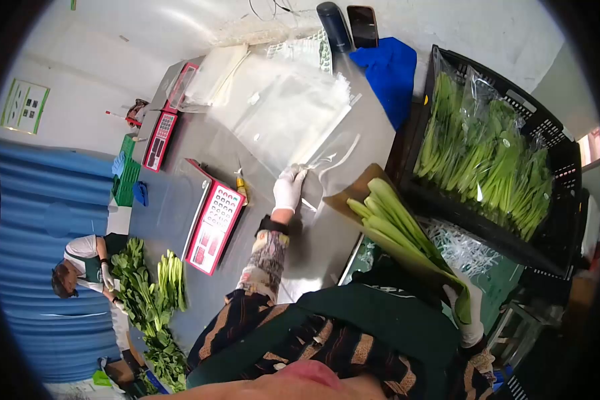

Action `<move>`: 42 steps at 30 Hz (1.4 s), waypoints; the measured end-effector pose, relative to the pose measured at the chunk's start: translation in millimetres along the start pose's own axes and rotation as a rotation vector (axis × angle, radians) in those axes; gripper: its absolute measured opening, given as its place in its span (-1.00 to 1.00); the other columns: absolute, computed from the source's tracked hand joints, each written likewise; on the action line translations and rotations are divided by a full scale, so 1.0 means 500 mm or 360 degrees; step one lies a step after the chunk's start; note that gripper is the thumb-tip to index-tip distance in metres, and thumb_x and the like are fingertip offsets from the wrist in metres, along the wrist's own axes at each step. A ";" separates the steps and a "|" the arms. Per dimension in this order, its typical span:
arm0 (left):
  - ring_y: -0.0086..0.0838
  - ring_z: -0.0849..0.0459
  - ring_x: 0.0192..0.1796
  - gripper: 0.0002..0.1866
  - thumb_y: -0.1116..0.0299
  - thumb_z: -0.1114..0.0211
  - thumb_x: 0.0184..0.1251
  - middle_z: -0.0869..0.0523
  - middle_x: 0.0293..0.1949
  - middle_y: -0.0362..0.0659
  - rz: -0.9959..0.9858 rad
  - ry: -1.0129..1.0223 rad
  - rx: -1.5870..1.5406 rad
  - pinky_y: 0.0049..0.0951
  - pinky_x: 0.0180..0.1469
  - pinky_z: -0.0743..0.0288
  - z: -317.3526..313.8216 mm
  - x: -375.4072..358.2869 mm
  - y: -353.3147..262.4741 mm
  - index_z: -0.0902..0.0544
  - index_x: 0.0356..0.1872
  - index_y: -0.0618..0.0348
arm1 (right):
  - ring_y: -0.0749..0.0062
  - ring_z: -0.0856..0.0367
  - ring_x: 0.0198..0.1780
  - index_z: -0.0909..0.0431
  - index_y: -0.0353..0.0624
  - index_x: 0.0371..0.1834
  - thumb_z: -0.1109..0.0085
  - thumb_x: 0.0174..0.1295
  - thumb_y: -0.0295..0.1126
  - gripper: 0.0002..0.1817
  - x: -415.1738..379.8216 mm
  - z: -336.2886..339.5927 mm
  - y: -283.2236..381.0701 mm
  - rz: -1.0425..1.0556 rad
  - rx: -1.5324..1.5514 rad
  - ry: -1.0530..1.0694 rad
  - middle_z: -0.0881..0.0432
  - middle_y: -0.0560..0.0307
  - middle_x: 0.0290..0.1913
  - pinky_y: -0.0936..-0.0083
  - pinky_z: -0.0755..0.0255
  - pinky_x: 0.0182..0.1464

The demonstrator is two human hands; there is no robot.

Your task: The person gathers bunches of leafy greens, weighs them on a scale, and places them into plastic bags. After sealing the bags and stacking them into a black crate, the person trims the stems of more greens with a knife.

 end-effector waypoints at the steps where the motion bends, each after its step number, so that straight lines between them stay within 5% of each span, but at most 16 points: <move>1: -0.21 -0.59 -0.05 -0.75 0.17 -0.18 0.27 -0.66 -0.19 -0.06 -0.0042 -0.0038 -0.0135 -0.33 -0.02 -0.45 0.008 -0.030 0.003 -0.67 -0.20 0.09 | 0.34 -0.62 -0.09 -0.51 -0.34 -0.01 -0.23 0.05 -0.60 -0.63 -0.007 -0.002 -0.013 -0.0122 0.0047 0.0029 -0.63 -0.07 -0.11 0.54 -0.41 0.00; 3: -0.22 -0.60 -0.07 -0.76 0.25 -0.23 0.25 -0.64 -0.13 -0.06 -0.0294 -0.0198 -0.0157 -0.34 0.00 -0.46 0.004 -0.064 0.017 -0.66 -0.13 0.12 | 0.40 -0.60 -0.10 -0.50 -0.34 0.02 -0.17 0.11 -0.59 -0.65 -0.007 0.003 -0.018 -0.0141 0.0115 0.0070 -0.64 -0.06 -0.13 0.55 -0.40 -0.01; 5: -0.25 -0.60 -0.11 -0.67 0.23 -0.35 0.13 -0.59 -0.14 -0.11 0.0092 -0.0178 -0.0298 -0.38 -0.05 -0.49 0.029 -0.105 -0.042 -0.63 -0.09 0.08 | 0.45 -0.58 -0.09 -0.48 -0.36 0.04 -0.14 0.13 -0.60 -0.64 0.003 0.011 0.005 -0.0208 0.0271 0.0055 -0.64 -0.04 -0.12 0.54 -0.40 0.00; 7: -0.23 -0.58 -0.15 -0.67 0.33 -0.43 -0.03 -0.60 -0.24 -0.13 -0.0105 -0.0283 -0.0166 -0.35 -0.02 -0.46 0.050 -0.125 -0.105 -0.63 -0.18 0.12 | 0.49 -0.57 -0.09 -0.48 -0.38 0.04 -0.14 0.13 -0.61 -0.64 0.007 0.016 0.005 -0.0095 0.0267 0.0042 -0.65 0.00 -0.12 0.56 -0.39 0.00; 10: -0.22 -0.60 -0.35 -0.87 0.38 -0.30 0.09 -0.57 -0.47 -0.03 -0.0207 -0.0122 0.0015 -0.31 -0.21 -0.48 -0.005 -0.104 -0.036 -0.62 -0.40 0.22 | 0.48 -0.56 -0.07 -0.49 -0.41 0.02 -0.12 0.14 -0.62 -0.67 0.018 0.035 0.022 -0.0110 0.0176 0.0099 -0.65 0.00 -0.12 0.57 -0.37 0.03; 11: -0.26 -0.57 -0.46 -0.85 0.36 -0.30 0.13 -0.59 -0.50 -0.01 0.0120 -0.0037 -0.0299 -0.38 -0.29 -0.48 -0.002 -0.083 -0.018 -0.63 -0.46 0.25 | 0.48 -0.56 -0.05 -0.49 -0.41 0.02 -0.11 0.15 -0.62 -0.67 0.018 0.037 0.040 -0.0127 0.0194 0.0131 -0.65 -0.01 -0.11 0.57 -0.36 0.05; 15: -0.08 -0.61 -0.28 -0.74 0.19 -0.19 0.20 -0.64 -0.37 0.04 -0.0128 -0.0697 -0.0694 -0.23 -0.21 -0.46 0.209 -0.064 -0.182 -0.66 -0.41 0.21 | 0.42 -0.55 0.00 -0.51 -0.44 -0.02 -0.15 0.18 -0.52 -0.69 0.006 0.045 0.022 -0.0024 0.0143 0.0054 -0.62 -0.01 -0.04 0.51 -0.34 0.11; 18: -0.14 -0.66 -0.19 -0.81 0.31 -0.32 0.07 -0.69 -0.25 0.01 0.0066 0.0532 0.0186 -0.33 -0.13 -0.49 0.016 -0.063 -0.043 -0.65 -0.33 0.19 | 0.38 -0.57 -0.01 -0.53 -0.41 -0.06 -0.17 0.12 -0.60 -0.71 -0.003 0.033 0.047 0.0035 0.0052 0.0026 -0.63 -0.02 -0.08 0.49 -0.36 0.10; 24: -0.32 -0.57 -0.41 -0.81 0.29 -0.31 0.14 -0.65 -0.43 -0.06 -0.0200 -0.0344 -0.0324 -0.43 -0.29 -0.45 0.110 -0.128 -0.199 -0.65 -0.43 0.23 | 0.28 -0.63 -0.08 -0.54 -0.34 -0.04 -0.21 0.13 -0.53 -0.70 0.009 0.009 0.044 0.0176 -0.0232 0.0013 -0.64 -0.09 -0.13 0.51 -0.41 0.00; 28: -0.27 -0.58 -0.45 -0.79 0.27 -0.32 0.12 -0.62 -0.48 -0.09 0.0121 -0.0368 -0.0563 -0.41 -0.32 -0.47 0.113 -0.128 -0.197 -0.63 -0.48 0.22 | 0.29 -0.64 -0.07 -0.53 -0.33 -0.02 -0.23 0.13 -0.48 -0.67 0.017 0.010 0.050 0.0192 -0.0247 0.0007 -0.65 -0.10 -0.13 0.51 -0.42 0.00; 30: -0.26 -0.60 -0.36 -0.91 0.32 -0.26 0.13 -0.61 -0.43 -0.13 -0.0540 -0.0563 -0.0293 -0.35 -0.35 -0.47 0.115 -0.194 -0.311 -0.63 -0.43 0.09 | 0.31 -0.64 -0.07 -0.53 -0.32 -0.01 -0.22 0.14 -0.48 -0.67 0.026 0.008 0.060 0.0174 -0.0111 0.0053 -0.65 -0.09 -0.13 0.50 -0.42 0.00; 32: -0.27 -0.57 -0.38 -0.94 0.36 -0.20 0.16 -0.52 -0.49 -0.15 -0.0615 -0.0380 0.0118 -0.37 -0.36 -0.46 0.100 -0.254 -0.404 -0.55 -0.47 0.04 | 0.32 -0.64 -0.07 -0.53 -0.31 -0.01 -0.21 0.14 -0.49 -0.67 0.041 -0.007 0.050 0.0240 -0.0072 0.0049 -0.65 -0.08 -0.13 0.50 -0.42 0.00; 37: -0.32 -0.59 -0.29 -0.94 0.41 -0.27 0.10 -0.59 -0.39 -0.20 -0.1310 0.0293 -0.0866 -0.42 -0.31 -0.48 0.067 -0.339 -0.521 -0.60 -0.38 0.02 | 0.38 -0.63 -0.12 -0.53 -0.30 -0.02 -0.19 0.15 -0.50 -0.69 0.091 -0.045 0.081 0.0429 0.0167 0.0104 -0.66 -0.02 -0.17 0.52 -0.43 -0.04; 38: -0.30 -0.58 -0.26 -0.87 0.41 -0.33 0.05 -0.61 -0.31 -0.19 -0.1244 0.0179 -0.0886 -0.42 -0.24 -0.48 0.092 -0.324 -0.492 -0.62 -0.33 0.05 | 0.39 -0.63 -0.11 -0.52 -0.30 -0.01 -0.18 0.16 -0.49 -0.69 0.101 -0.047 0.090 0.0335 0.0240 0.0191 -0.66 -0.03 -0.17 0.53 -0.43 -0.05; 40: -0.36 -0.55 -0.19 -0.75 0.47 -0.35 -0.01 -0.58 -0.25 -0.15 -0.0662 -0.0943 -0.0406 -0.38 -0.13 -0.44 0.171 -0.328 -0.423 -0.60 -0.23 0.18 | 0.33 -0.63 -0.06 -0.51 -0.31 0.00 -0.15 0.14 -0.55 -0.68 0.121 -0.038 0.081 0.0350 0.0185 0.0307 -0.64 -0.04 -0.11 0.52 -0.42 -0.01; 42: -0.46 -0.45 -0.01 -0.40 0.47 -0.25 0.16 -0.36 0.11 -0.12 0.0076 -0.1474 -0.0842 -0.37 0.03 -0.40 0.174 -0.338 -0.281 -0.26 0.25 0.20 | 0.31 -0.62 -0.04 -0.52 -0.31 0.00 -0.15 0.12 -0.59 -0.67 0.139 -0.036 0.078 0.0470 0.0231 0.0340 -0.63 -0.05 -0.08 0.51 -0.42 0.01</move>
Point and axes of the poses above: each hand's wrist, its own x-axis towards the middle knuckle, its own z-axis out of the back of the hand, y = z × x, the point moved 3 cm from there along x, towards the middle knuckle
